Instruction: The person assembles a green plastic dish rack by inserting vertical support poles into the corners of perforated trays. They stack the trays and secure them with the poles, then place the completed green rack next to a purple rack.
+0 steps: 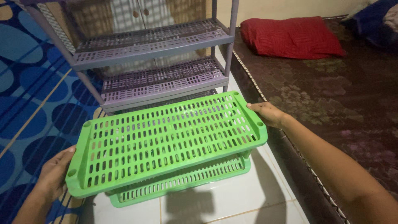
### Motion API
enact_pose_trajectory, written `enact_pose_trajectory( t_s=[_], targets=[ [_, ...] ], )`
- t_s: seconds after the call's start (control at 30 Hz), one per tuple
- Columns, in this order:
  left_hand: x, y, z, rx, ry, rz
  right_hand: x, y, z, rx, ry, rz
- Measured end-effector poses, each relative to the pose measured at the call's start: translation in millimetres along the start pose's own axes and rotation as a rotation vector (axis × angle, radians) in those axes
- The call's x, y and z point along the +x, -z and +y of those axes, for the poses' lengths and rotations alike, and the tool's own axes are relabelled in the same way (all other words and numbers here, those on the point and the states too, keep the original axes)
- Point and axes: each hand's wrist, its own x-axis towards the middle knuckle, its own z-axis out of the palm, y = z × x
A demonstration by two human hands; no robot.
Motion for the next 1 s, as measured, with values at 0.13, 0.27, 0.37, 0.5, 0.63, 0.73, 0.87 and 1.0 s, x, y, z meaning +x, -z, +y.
enact_pose_trajectory(
  t_s=[0.13,0.27,0.37,0.5,0.63,0.73,0.87,1.0],
  targets=[
    [-2,0,0,0.050,-0.012,0.046,-1,1,2,-0.063,-0.010,0.033],
    [3,6,-5,0.041,0.000,0.031,-7,2,0,-0.054,-0.007,0.014],
    [6,11,-11,0.089,-0.005,0.027,-7,2,-1,-0.079,-0.025,0.024],
    [4,13,-8,0.032,-0.010,-0.010,-1,0,6,-0.030,-0.019,-0.030],
    [-3,5,-3,0.093,-0.005,0.025,6,4,13,-0.003,-0.032,-0.041],
    [-6,-2,4,0.009,-0.027,-0.001,10,6,14,-0.040,-0.043,-0.001],
    [-1,-14,12,-0.079,-0.083,-0.024,15,-7,18,-0.052,0.037,0.050],
    [2,-16,16,-0.167,-0.142,-0.163,0,-16,19,-0.026,-0.004,0.067]
  ],
)
